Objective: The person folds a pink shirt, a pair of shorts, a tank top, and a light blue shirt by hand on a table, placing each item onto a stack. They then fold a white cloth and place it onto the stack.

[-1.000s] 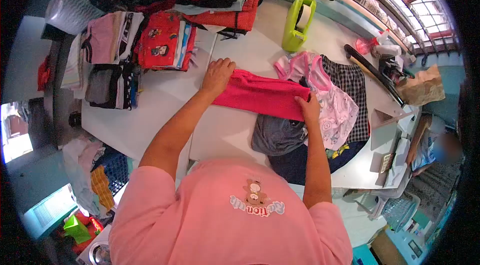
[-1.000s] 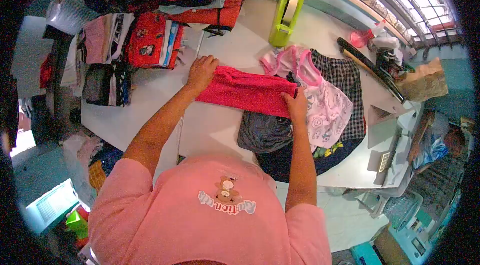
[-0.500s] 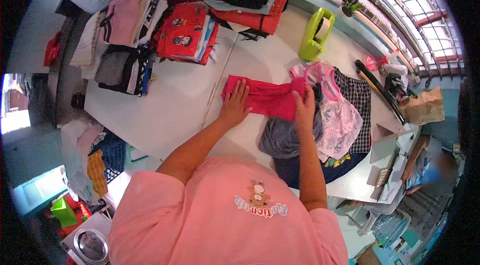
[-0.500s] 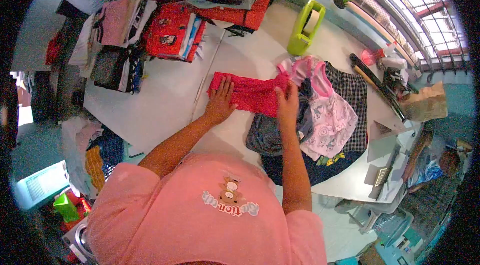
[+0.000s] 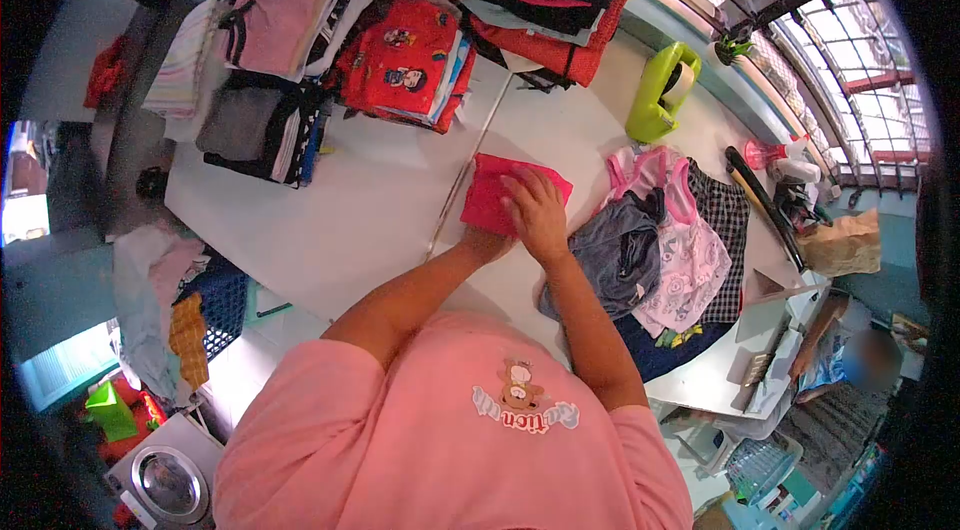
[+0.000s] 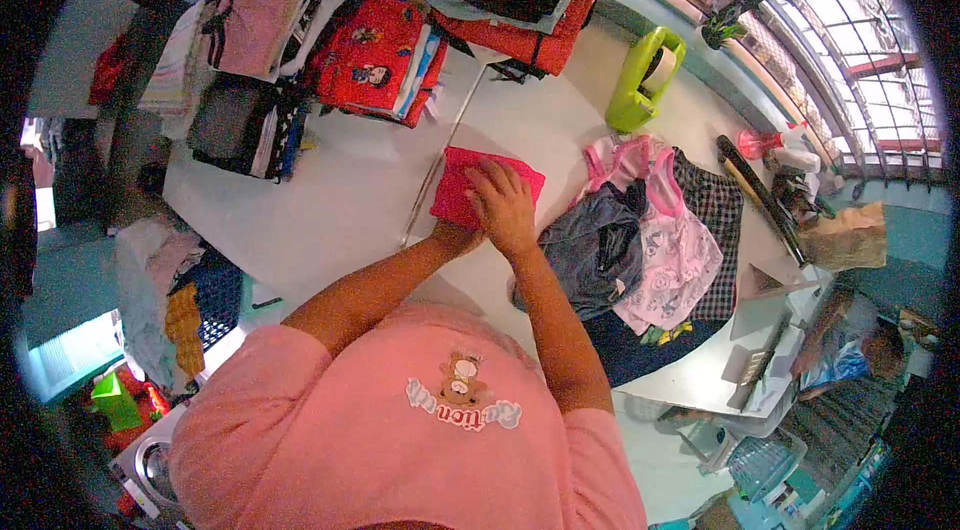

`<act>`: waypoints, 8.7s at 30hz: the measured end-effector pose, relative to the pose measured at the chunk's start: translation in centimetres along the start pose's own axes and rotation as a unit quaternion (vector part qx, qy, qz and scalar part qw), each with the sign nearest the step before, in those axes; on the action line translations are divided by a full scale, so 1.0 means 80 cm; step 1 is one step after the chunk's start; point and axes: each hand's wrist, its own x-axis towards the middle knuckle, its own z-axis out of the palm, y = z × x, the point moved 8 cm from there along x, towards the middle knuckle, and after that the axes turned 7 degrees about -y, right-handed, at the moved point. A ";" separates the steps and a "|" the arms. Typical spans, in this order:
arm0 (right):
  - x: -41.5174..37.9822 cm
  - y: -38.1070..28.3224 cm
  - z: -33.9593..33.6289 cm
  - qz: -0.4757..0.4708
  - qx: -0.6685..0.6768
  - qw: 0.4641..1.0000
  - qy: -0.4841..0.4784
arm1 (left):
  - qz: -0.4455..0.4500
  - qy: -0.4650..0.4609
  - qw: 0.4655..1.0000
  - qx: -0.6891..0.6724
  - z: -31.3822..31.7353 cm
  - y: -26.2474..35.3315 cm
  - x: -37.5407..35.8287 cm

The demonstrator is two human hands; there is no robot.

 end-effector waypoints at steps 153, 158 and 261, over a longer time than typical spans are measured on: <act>-0.166 0.035 -0.364 0.051 -0.210 0.953 0.211 | -0.034 0.004 0.988 0.149 -0.204 0.121 0.099; -0.156 0.091 -0.381 0.119 -0.249 0.954 0.116 | 0.077 -0.119 0.983 0.119 -0.266 0.145 0.152; -0.105 -0.165 -0.329 -0.213 -0.008 0.972 0.104 | 0.057 0.218 0.928 -0.296 -0.362 0.165 -0.019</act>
